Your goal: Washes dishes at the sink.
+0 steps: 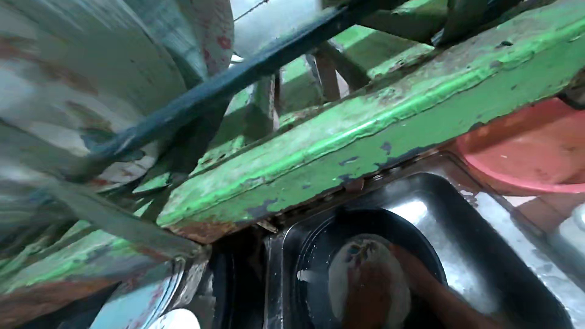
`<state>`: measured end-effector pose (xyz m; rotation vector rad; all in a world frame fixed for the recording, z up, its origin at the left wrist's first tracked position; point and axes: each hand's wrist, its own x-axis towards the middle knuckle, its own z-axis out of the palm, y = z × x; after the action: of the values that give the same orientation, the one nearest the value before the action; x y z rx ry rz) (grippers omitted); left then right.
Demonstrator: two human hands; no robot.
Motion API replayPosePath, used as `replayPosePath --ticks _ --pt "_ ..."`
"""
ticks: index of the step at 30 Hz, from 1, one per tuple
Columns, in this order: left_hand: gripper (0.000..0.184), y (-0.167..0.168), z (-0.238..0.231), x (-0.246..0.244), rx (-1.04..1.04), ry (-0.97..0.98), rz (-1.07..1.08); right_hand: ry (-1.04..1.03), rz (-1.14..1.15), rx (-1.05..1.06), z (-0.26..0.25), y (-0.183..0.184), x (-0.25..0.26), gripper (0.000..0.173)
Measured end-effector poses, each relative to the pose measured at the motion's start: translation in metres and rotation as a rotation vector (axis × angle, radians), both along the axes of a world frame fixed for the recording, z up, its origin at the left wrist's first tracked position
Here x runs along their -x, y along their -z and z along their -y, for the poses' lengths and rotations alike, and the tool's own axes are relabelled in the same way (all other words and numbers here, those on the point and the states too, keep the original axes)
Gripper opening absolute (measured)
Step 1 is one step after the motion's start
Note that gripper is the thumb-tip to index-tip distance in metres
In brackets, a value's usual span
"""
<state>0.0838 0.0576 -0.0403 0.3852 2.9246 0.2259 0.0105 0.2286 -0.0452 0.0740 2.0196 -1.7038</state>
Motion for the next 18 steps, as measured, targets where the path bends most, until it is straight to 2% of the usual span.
replayPosePath --ticks 1,3,4,6,9,11,15,18 --pt "0.048 -0.004 0.011 0.010 0.087 -0.060 -0.019 0.004 0.019 0.007 0.000 0.000 0.000 0.049" --pt "0.051 -0.012 0.040 0.028 0.189 -0.364 0.004 0.087 0.163 0.139 0.003 0.002 0.001 0.049" --pt "0.056 -0.016 0.055 0.036 0.165 -0.554 0.064 0.126 0.226 0.200 0.005 0.003 0.002 0.049" --pt "0.063 -0.018 0.081 0.040 -0.062 -0.802 0.163 0.172 0.299 0.245 0.008 0.004 0.004 0.050" --pt "0.050 -0.010 0.101 0.031 -0.219 -0.829 0.204 0.173 0.328 0.142 0.011 0.005 0.009 0.054" --pt "0.039 -0.012 0.106 0.023 -0.251 -0.782 0.116 0.167 0.333 0.107 0.011 0.003 0.010 0.052" --pt "0.021 -0.034 0.109 0.020 -0.310 -0.759 -0.028 0.143 0.366 0.114 0.014 -0.002 0.010 0.054" --pt "0.018 -0.061 0.102 0.029 -0.379 -0.771 -0.078 0.150 0.371 0.127 0.014 -0.004 0.008 0.053"
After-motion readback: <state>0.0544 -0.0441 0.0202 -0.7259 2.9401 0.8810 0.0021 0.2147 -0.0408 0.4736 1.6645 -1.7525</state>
